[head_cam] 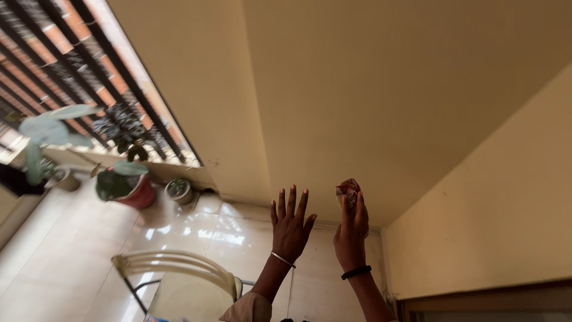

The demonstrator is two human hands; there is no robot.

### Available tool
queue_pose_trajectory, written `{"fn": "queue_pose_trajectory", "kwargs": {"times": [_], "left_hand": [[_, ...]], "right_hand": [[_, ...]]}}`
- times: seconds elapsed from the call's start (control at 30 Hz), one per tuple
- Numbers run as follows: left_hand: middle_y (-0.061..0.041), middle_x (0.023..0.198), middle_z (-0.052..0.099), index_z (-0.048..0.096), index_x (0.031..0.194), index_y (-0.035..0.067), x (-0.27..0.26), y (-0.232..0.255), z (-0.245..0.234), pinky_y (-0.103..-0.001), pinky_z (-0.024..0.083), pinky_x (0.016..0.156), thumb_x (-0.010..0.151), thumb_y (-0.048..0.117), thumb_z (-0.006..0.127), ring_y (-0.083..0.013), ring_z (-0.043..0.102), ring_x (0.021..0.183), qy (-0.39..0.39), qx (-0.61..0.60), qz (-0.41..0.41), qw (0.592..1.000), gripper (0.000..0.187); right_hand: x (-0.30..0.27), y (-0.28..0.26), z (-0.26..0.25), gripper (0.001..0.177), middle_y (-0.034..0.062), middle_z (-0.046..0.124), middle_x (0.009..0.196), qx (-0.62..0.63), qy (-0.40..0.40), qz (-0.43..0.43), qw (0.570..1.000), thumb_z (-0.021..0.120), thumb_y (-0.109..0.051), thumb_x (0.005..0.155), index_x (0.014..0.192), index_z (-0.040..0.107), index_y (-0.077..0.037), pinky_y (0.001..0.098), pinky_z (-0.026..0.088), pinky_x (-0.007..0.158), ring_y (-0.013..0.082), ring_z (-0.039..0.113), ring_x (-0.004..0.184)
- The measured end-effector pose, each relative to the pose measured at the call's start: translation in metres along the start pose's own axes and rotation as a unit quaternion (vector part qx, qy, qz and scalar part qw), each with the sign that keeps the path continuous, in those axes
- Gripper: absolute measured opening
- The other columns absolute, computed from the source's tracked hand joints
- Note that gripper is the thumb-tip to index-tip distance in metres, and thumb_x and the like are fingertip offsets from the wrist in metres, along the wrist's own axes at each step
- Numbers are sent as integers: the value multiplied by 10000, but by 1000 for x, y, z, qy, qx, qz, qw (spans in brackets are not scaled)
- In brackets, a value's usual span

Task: The person cleans a glass window pane on a balcony. They wipe the surface with a cloth, spray a cleaning solution from a bottle, and then wipe the glass again. The person places the cloth and spray bottle on a nearby chair between cleaning steps.

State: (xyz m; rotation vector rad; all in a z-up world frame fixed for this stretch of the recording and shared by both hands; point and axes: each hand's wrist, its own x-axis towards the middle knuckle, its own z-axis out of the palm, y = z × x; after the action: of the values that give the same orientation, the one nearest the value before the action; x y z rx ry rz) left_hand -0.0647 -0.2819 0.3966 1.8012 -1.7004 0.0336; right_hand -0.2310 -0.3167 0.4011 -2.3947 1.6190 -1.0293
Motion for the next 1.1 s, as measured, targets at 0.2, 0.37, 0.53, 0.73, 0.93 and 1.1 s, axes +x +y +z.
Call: {"fn": "queue_pose_trajectory", "kwargs": {"times": [0.2, 0.37, 0.53, 0.73, 0.93, 1.1], "left_hand": [[-135, 1685, 198, 281, 1614, 186, 11, 16, 11, -603, 76, 1211, 1025, 462, 517, -379, 112, 1553, -8, -27, 48, 998, 692], [-145, 1680, 199, 292, 1608, 184, 15, 30, 16, -606, 78, 1204, 1021, 454, 534, -385, 116, 1548, -34, -55, 83, 994, 690], [-150, 1680, 202, 300, 1606, 179, 18, 44, 14, -606, 98, 1203, 1019, 447, 542, -393, 119, 1547, -42, -81, 122, 988, 690], [-149, 1675, 210, 309, 1600, 182, 20, 60, 13, -621, 109, 1196, 1014, 454, 545, -401, 131, 1541, -56, -101, 165, 980, 688], [-147, 1677, 209, 303, 1606, 182, 20, 75, 19, -627, 109, 1193, 1017, 450, 546, -406, 136, 1540, -75, -119, 204, 969, 691], [-143, 1679, 202, 303, 1605, 188, 20, 94, 23, -636, 106, 1187, 1016, 443, 550, -406, 135, 1539, -88, -130, 237, 959, 688]], "right_hand": [[-10, 9, -19, 811, 210, 137, 1677, -22, 32, 51, 998, 513, 169, 875, 1593, 291, -138, 554, 330, 1173, 423, 258, 1507], [-21, 15, -35, 836, 220, 126, 1674, -51, 59, 88, 993, 508, 179, 850, 1590, 278, -137, 552, 326, 1169, 422, 243, 1511], [-30, 16, -48, 827, 226, 139, 1675, -61, 86, 113, 988, 506, 187, 851, 1585, 305, -137, 539, 343, 1163, 435, 256, 1506], [-41, 20, -62, 803, 272, 152, 1658, -83, 127, 116, 982, 503, 193, 849, 1576, 333, -104, 544, 358, 1151, 462, 283, 1491], [-58, 23, -77, 830, 293, 152, 1654, -113, 157, 135, 972, 503, 204, 824, 1574, 329, -107, 553, 350, 1144, 467, 284, 1490], [-69, 25, -97, 846, 282, 165, 1662, -141, 196, 154, 958, 487, 220, 825, 1590, 320, -103, 546, 351, 1163, 467, 274, 1513]]}}
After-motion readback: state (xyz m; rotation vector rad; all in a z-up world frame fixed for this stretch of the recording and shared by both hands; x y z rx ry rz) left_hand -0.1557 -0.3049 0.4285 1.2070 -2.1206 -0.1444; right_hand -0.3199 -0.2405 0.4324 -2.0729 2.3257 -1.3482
